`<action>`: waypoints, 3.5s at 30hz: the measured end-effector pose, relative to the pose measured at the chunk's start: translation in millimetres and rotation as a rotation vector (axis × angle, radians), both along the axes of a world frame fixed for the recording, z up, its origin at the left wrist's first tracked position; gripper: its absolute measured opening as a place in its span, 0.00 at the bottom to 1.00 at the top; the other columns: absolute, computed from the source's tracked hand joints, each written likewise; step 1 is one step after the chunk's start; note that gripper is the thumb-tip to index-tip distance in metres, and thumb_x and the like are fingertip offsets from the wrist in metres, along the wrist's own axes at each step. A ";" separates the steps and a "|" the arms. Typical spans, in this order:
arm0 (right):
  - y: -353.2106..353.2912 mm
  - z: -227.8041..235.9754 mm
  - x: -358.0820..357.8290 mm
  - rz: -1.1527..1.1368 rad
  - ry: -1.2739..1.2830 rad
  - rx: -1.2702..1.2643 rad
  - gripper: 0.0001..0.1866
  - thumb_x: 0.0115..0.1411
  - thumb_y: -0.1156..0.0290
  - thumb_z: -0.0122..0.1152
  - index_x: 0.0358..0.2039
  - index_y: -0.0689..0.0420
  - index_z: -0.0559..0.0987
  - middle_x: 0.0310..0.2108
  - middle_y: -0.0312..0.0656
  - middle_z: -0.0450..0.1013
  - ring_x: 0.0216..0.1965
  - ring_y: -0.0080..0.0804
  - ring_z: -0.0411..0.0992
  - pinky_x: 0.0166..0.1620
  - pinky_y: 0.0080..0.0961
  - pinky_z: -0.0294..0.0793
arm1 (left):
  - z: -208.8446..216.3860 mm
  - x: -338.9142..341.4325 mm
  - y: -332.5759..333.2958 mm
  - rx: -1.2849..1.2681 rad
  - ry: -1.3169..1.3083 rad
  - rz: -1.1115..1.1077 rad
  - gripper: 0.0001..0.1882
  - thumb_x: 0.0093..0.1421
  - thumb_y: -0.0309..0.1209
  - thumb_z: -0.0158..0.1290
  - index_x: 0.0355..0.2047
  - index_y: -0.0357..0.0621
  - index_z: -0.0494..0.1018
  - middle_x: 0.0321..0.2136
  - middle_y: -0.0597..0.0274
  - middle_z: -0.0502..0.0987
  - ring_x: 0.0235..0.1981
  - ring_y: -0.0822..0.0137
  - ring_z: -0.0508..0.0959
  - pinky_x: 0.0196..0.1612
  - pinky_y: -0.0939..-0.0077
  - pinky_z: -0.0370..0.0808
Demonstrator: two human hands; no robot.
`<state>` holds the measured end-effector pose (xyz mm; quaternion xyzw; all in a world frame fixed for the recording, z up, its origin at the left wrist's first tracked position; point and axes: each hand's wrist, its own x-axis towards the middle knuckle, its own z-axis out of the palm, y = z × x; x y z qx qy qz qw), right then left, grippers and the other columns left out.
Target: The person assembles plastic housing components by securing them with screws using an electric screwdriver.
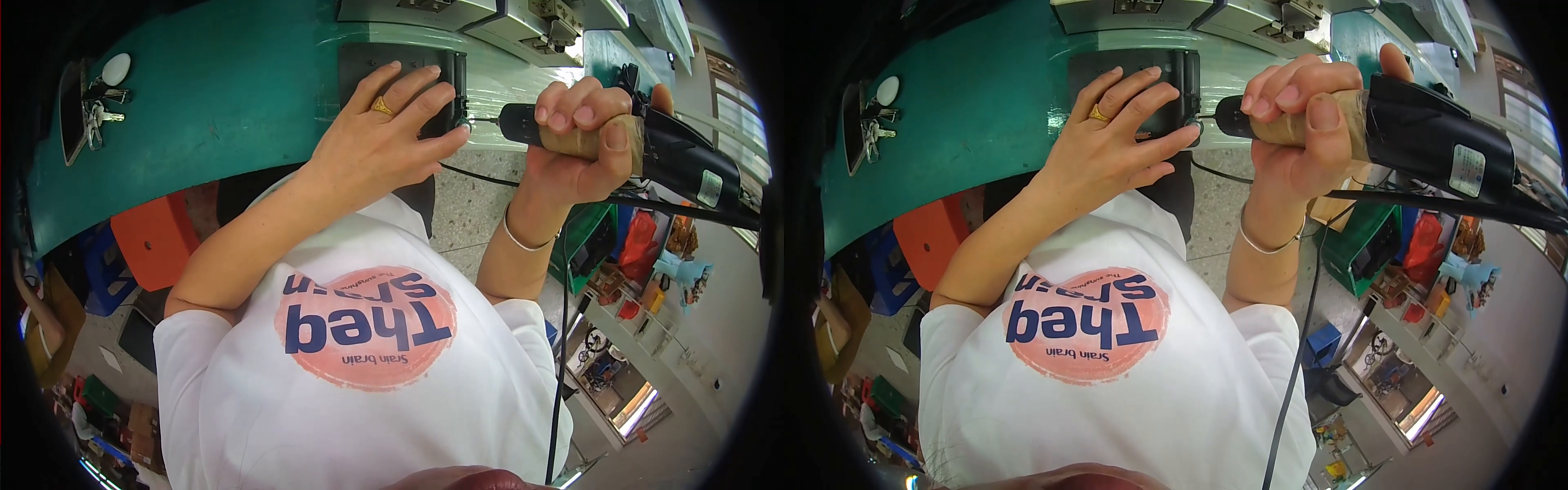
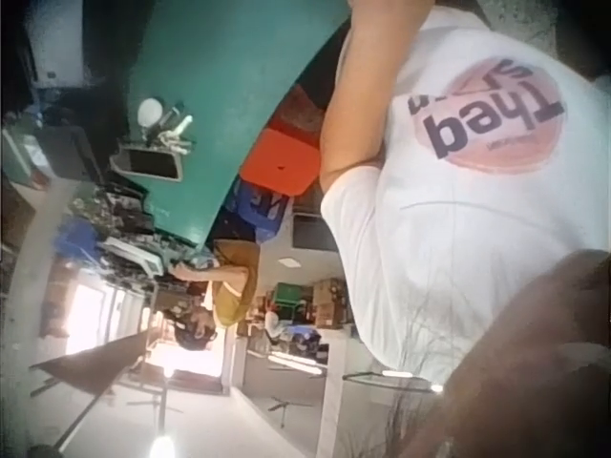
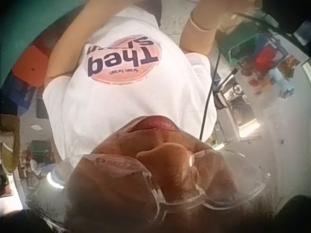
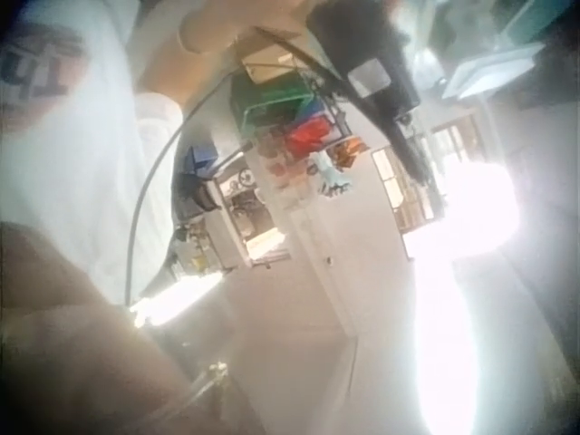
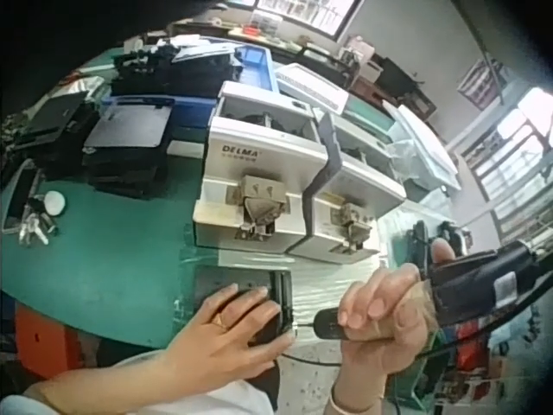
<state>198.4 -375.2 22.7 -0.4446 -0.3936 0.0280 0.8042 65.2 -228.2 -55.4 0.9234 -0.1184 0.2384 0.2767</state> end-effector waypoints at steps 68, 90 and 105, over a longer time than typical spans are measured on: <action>94.5 30.7 55.1 0.033 -0.069 0.027 0.14 0.63 0.71 0.47 0.48 0.60 0.69 0.24 0.43 0.71 0.24 0.35 0.72 0.33 0.39 0.77 | -5.9 2.1 -6.3 0.029 -0.019 0.073 0.27 0.43 0.31 0.64 0.46 0.69 0.74 0.45 0.63 0.68 0.55 0.60 0.67 0.67 0.52 0.56; 147.9 61.8 32.3 -0.154 -0.044 -0.222 0.26 0.59 0.77 0.61 0.57 0.69 0.67 0.22 0.37 0.70 0.18 0.21 0.69 0.23 0.18 0.72 | -8.5 1.9 -8.4 -0.009 -0.026 0.083 0.26 0.44 0.29 0.64 0.45 0.70 0.76 0.45 0.63 0.69 0.54 0.60 0.68 0.66 0.51 0.59; 21.2 41.3 8.6 -0.174 0.083 -0.165 0.29 0.62 0.75 0.53 0.62 0.62 0.56 0.25 0.43 0.69 0.22 0.32 0.70 0.30 0.35 0.76 | 0.1 1.6 1.3 0.007 0.053 0.026 0.22 0.50 0.33 0.64 0.47 0.65 0.77 0.47 0.63 0.68 0.56 0.59 0.67 0.64 0.54 0.60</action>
